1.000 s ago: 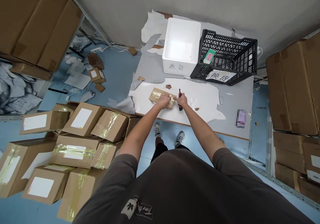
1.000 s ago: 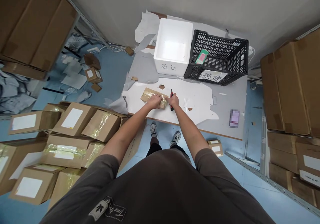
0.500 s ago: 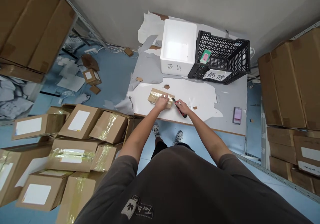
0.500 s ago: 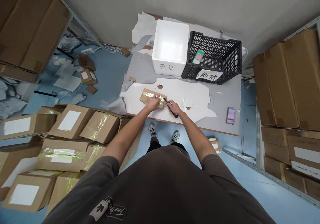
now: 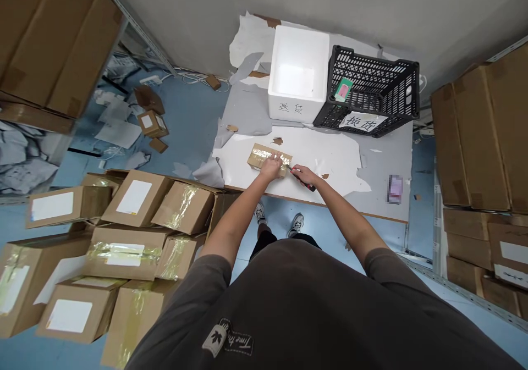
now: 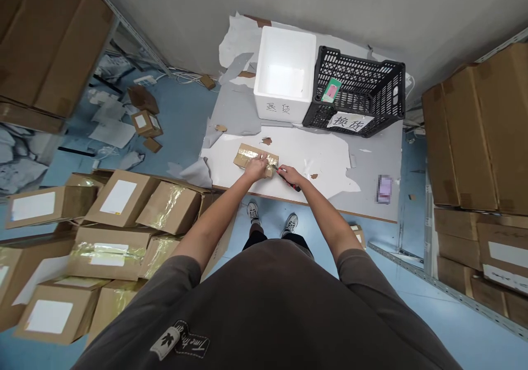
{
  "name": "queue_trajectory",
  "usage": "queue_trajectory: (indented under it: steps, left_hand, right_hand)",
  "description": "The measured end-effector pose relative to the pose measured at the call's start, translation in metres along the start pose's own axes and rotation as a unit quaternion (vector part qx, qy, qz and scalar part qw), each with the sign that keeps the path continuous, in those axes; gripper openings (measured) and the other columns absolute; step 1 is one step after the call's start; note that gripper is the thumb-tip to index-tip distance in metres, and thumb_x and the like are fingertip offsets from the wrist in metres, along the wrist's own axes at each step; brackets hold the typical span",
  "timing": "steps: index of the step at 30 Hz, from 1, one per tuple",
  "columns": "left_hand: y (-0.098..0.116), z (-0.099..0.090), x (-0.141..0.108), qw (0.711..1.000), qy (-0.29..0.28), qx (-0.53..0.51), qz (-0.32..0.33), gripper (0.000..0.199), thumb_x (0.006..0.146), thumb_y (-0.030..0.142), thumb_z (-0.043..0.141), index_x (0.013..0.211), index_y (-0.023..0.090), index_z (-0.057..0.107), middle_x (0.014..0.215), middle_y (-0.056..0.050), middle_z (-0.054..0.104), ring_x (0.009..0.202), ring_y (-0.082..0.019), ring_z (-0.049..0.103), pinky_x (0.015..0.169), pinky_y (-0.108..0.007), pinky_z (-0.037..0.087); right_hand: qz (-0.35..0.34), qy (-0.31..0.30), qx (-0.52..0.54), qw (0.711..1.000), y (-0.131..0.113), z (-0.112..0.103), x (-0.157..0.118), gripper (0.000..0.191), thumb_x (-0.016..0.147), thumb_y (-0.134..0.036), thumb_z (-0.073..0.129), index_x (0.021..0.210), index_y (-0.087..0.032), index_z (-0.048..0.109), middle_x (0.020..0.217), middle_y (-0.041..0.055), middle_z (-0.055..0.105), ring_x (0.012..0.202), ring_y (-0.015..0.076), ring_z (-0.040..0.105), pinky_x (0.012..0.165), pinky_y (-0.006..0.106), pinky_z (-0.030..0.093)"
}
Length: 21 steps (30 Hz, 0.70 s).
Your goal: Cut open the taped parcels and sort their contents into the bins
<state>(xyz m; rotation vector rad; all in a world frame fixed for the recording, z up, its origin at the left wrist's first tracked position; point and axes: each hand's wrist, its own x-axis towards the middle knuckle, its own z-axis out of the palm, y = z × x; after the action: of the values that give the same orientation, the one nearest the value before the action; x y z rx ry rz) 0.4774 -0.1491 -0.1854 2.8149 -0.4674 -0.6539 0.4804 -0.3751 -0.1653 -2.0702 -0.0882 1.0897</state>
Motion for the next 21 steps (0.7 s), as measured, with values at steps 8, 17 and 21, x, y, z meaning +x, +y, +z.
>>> queue_trajectory:
  steps: [8, 17, 21]
  left_hand:
    - [-0.006, -0.012, -0.004, 1.000, 0.005, -0.029, -0.002, 0.080, 0.087, 0.039, 0.095, 0.157, 0.021, 0.062, 0.173, -0.019, 0.053, 0.163, -0.041, 0.047, 0.126, -0.048, 0.050]
    - [-0.034, -0.020, 0.015, 0.999, -0.005, -0.018, -0.036, 0.099, 0.091, 0.057, 0.088, 0.177, 0.034, 0.044, 0.188, -0.010, 0.033, 0.176, -0.045, 0.012, 0.138, -0.060, 0.027]
    - [-0.037, -0.022, 0.029, 0.997, -0.032, 0.004, -0.064, 0.102, 0.083, 0.067, 0.091, 0.172, 0.035, 0.052, 0.176, -0.012, 0.051, 0.171, -0.047, 0.025, 0.137, -0.058, 0.026]
  right_hand:
    - [0.014, -0.009, 0.032, 0.999, 0.013, 0.016, -0.014, 0.024, 0.115, -0.046, 0.046, 0.114, -0.028, 0.063, 0.069, -0.0075, 0.060, 0.048, 0.0148, 0.055, 0.058, 0.024, 0.050]
    - [0.011, 0.076, -0.014, 0.997, 0.026, -0.010, -0.022, 0.037, 0.119, -0.048, 0.033, 0.119, -0.028, 0.064, 0.076, -0.0047, 0.064, 0.058, 0.0190, 0.062, 0.070, 0.029, 0.051]
    - [-0.022, 0.107, -0.067, 0.992, 0.018, -0.004, -0.014, 0.034, 0.115, -0.054, 0.047, 0.122, -0.029, 0.069, 0.084, -0.0011, 0.069, 0.081, 0.0233, 0.069, 0.076, 0.030, 0.049]
